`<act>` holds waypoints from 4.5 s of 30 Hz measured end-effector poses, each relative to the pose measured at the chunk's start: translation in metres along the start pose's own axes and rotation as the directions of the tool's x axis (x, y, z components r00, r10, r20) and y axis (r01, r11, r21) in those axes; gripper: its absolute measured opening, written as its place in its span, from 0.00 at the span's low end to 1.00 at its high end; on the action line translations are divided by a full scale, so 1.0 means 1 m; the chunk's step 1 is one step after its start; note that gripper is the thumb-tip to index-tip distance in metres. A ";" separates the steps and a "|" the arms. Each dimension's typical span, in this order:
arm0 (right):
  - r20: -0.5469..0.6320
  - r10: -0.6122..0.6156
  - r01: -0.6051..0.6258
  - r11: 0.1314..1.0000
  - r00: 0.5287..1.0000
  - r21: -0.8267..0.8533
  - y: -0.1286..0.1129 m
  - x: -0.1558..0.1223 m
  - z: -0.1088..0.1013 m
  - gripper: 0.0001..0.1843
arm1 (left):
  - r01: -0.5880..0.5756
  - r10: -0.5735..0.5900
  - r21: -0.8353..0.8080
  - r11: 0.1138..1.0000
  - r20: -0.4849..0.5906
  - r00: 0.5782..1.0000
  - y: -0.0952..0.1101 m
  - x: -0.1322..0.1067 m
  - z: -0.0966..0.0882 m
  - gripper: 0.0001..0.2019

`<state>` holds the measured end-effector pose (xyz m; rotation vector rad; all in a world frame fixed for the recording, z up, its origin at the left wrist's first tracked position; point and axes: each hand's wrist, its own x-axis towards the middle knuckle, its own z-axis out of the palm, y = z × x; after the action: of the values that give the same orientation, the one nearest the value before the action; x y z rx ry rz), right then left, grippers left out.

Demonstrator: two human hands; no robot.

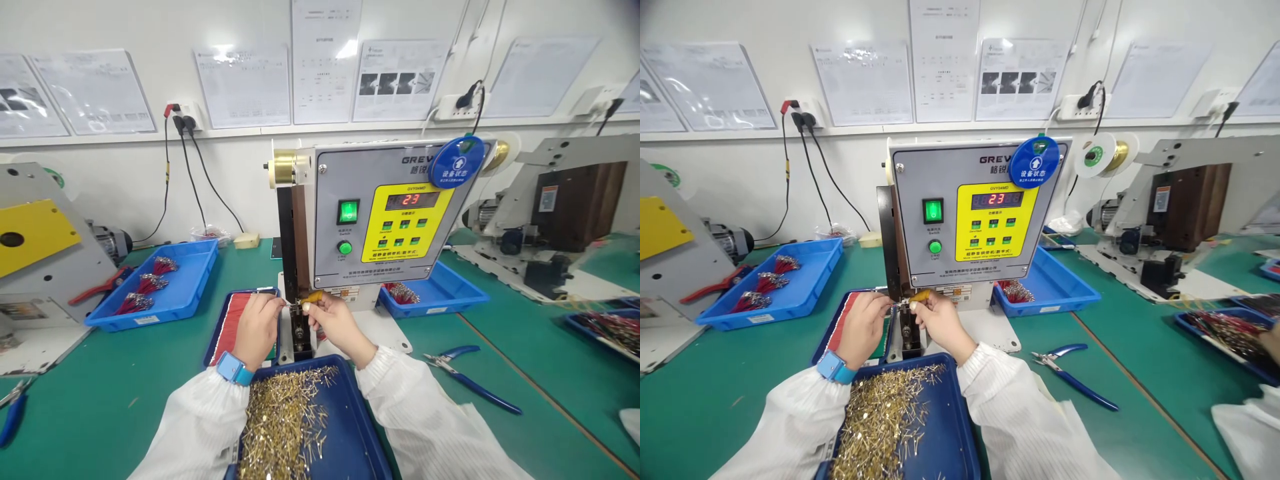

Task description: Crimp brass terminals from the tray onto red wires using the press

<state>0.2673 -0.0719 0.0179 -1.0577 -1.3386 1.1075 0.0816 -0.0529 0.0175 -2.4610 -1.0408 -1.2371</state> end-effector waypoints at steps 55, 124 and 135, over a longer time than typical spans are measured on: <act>-0.095 0.031 -0.032 0.999 0.995 -0.009 0.000 -0.004 0.008 0.10 | -0.035 0.035 0.017 0.999 -0.044 0.998 0.005 0.002 -0.001 0.09; -0.118 -0.005 -0.086 0.655 0.993 -0.750 -0.017 -0.015 -0.070 0.09 | 0.018 -0.017 0.030 0.999 -0.043 0.999 -0.005 0.001 -0.002 0.05; -0.123 0.108 -0.160 0.490 0.987 -0.857 -0.005 -0.012 -0.076 0.09 | 0.048 -0.048 0.017 0.999 -0.032 0.998 -0.007 0.000 0.000 0.05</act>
<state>0.3435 -0.0807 0.0217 -1.9435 -1.8490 0.4150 0.0767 -0.0478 0.0165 -2.4093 -1.1037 -1.2708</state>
